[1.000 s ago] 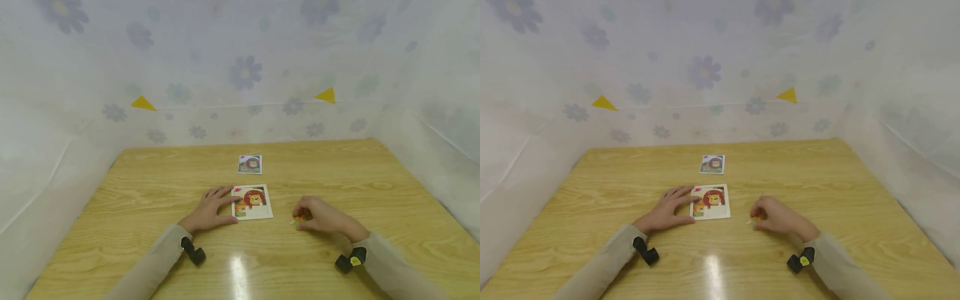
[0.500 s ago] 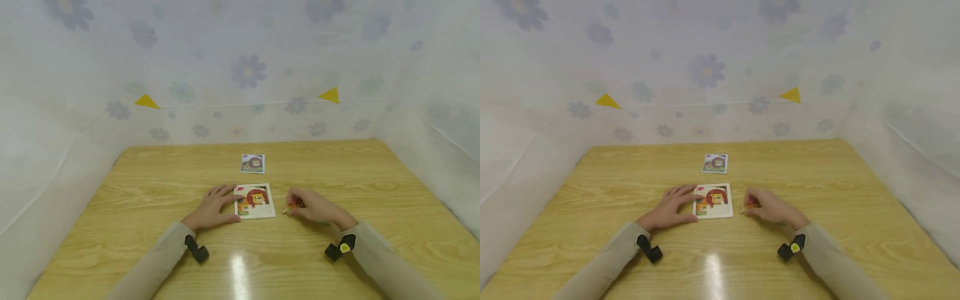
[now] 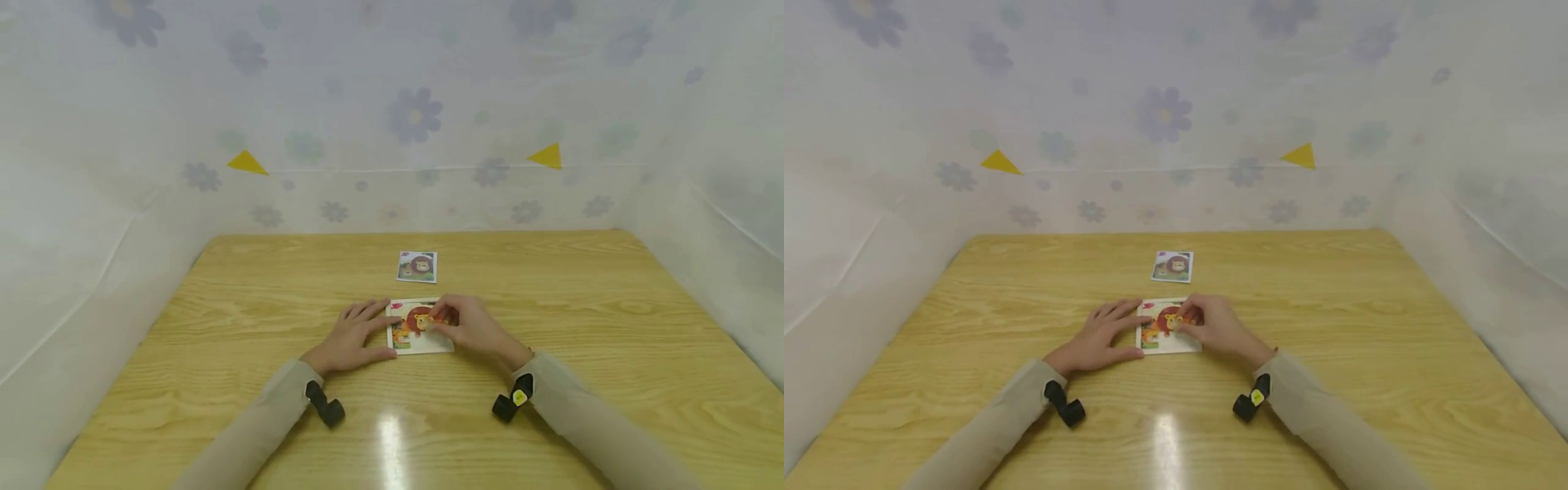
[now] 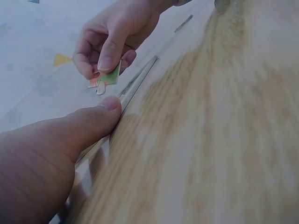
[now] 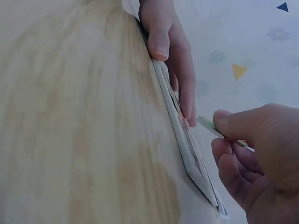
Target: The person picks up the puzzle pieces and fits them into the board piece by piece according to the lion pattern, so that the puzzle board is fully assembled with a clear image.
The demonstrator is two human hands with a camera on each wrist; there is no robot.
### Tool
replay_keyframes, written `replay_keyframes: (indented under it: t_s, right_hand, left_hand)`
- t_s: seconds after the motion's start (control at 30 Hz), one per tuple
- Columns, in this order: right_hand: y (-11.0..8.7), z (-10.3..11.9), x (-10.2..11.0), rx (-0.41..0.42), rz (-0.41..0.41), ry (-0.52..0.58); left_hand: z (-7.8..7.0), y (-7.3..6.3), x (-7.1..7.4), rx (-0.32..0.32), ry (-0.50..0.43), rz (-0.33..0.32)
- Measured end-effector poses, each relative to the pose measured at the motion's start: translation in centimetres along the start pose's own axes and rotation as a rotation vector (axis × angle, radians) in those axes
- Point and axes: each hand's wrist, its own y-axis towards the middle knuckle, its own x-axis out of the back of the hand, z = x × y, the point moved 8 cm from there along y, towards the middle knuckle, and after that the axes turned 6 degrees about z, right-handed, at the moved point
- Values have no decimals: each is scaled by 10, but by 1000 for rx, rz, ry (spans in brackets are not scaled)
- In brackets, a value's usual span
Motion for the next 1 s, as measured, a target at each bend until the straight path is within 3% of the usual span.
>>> replay_keyframes:
  t_s: [0.43, 1.0]
  right_hand:
    - [6, 11, -22, -29, 20, 34]
    - [16, 16, -31, -138, 108, -284]
  left_hand:
    - [-1, 2, -2, 6, -12, 2]
    - [1, 1, 0, -2, -7, -19]
